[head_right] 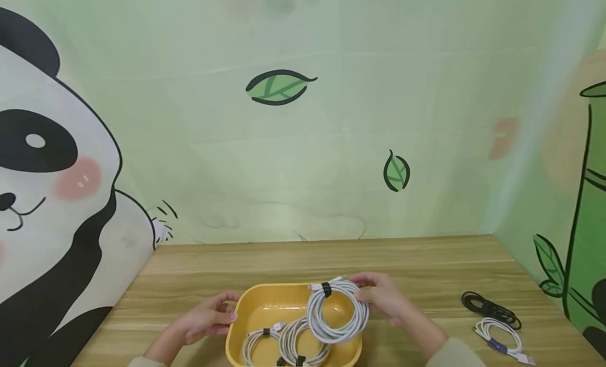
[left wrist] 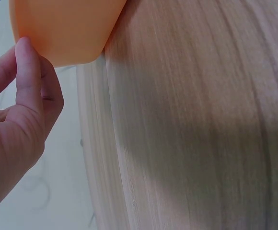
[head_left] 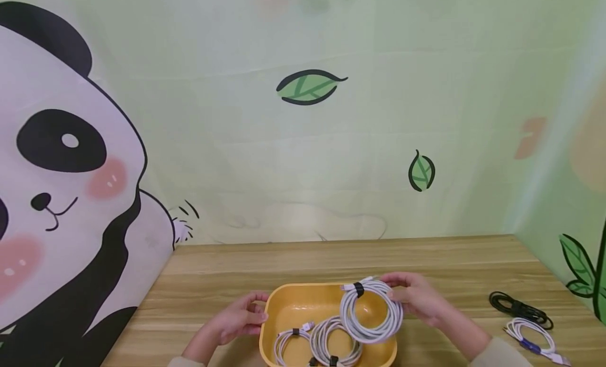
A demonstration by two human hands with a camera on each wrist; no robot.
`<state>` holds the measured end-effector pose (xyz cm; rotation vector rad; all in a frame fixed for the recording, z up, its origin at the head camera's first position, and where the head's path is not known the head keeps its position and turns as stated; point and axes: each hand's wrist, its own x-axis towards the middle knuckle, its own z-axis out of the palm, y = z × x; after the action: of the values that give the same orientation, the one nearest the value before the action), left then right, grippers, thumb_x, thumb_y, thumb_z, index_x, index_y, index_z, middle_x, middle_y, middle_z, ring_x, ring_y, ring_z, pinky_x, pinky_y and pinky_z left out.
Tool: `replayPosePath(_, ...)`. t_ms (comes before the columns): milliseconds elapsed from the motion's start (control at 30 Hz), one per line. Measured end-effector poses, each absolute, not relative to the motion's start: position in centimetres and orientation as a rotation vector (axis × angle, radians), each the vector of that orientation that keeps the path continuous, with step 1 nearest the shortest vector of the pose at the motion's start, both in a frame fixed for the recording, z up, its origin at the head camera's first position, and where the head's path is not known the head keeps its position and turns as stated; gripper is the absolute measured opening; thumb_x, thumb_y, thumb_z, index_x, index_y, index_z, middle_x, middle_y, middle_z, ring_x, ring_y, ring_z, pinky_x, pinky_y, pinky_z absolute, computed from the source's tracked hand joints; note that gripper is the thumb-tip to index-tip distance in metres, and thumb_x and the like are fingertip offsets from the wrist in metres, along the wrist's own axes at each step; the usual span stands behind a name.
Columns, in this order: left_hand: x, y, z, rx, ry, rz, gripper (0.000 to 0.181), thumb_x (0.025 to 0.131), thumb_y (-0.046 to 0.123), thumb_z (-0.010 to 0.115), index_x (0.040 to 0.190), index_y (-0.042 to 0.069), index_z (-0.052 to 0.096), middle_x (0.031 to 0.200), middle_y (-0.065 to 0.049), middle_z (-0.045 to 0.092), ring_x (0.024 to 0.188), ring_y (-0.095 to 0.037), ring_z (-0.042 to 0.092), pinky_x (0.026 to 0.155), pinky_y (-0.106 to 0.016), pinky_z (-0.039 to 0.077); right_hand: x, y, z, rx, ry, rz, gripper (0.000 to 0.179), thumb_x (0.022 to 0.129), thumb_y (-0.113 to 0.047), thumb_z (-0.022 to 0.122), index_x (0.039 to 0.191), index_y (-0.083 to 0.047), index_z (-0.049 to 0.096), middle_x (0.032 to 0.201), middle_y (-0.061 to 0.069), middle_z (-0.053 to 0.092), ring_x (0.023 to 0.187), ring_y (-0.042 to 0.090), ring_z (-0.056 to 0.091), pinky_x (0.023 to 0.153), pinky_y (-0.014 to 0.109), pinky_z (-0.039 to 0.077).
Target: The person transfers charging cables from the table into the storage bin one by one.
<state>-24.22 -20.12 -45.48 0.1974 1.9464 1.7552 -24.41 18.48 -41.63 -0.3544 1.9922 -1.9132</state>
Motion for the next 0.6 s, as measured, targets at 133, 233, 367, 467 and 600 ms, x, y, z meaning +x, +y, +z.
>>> replayPosePath(133,-24.2,-20.1,-45.4,0.195,1.953,1.752,0.048,0.084,0.003,0.053,0.126,-0.004,0.030,0.084,-0.003,0.046,0.072,-0.010,0.051,0.061,-0.020,0.048,-24.5,17.4,-41.7,-0.327,1.989,-1.911,0.048,0.079,0.001,0.051,0.121,0.018,0.035,0.094,0.004,0.052,0.081,0.014,0.053,0.067,0.027,0.051)
replayPosePath(233,-24.2,-20.1,-45.4,0.192,1.953,1.751,0.048,0.084,0.003,0.053,0.126,-0.004,0.030,0.084,-0.003,0.045,0.071,-0.010,0.051,0.060,-0.019,0.048,-24.5,16.6,-41.7,-0.317,1.991,-1.902,0.046,0.079,0.001,0.051,0.120,0.017,0.037,0.096,0.005,0.053,0.081,0.014,0.054,0.068,0.028,0.051)
replayPosePath(367,-24.3,-20.1,-45.4,0.189,1.954,1.748,0.049,0.084,0.003,0.053,0.127,-0.004,0.029,0.085,-0.003,0.045,0.071,-0.010,0.051,0.060,-0.020,0.048,-24.4,15.6,-41.7,-0.297,1.984,-1.902,0.044,0.079,0.003,0.051,0.120,0.016,0.039,0.097,0.007,0.054,0.081,0.014,0.054,0.068,0.030,0.052)
replayPosePath(467,-24.3,-20.1,-45.4,0.186,1.957,1.746,0.048,0.085,0.003,0.053,0.127,-0.004,0.030,0.085,-0.003,0.045,0.071,-0.010,0.052,0.061,-0.020,0.048,-24.4,14.8,-41.9,-0.258,1.977,-1.912,0.042,0.080,0.004,0.050,0.119,0.015,0.041,0.097,0.007,0.053,0.081,0.014,0.053,0.069,0.029,0.052)
replayPosePath(600,-24.3,-20.1,-45.5,0.186,1.962,1.744,0.048,0.084,0.003,0.053,0.126,-0.005,0.030,0.085,-0.003,0.045,0.071,-0.010,0.052,0.061,-0.021,0.049,-24.4,14.0,-42.3,-0.217,1.985,-1.927,0.039,0.079,0.006,0.050,0.117,0.014,0.042,0.096,0.007,0.053,0.080,0.014,0.053,0.068,0.029,0.051)
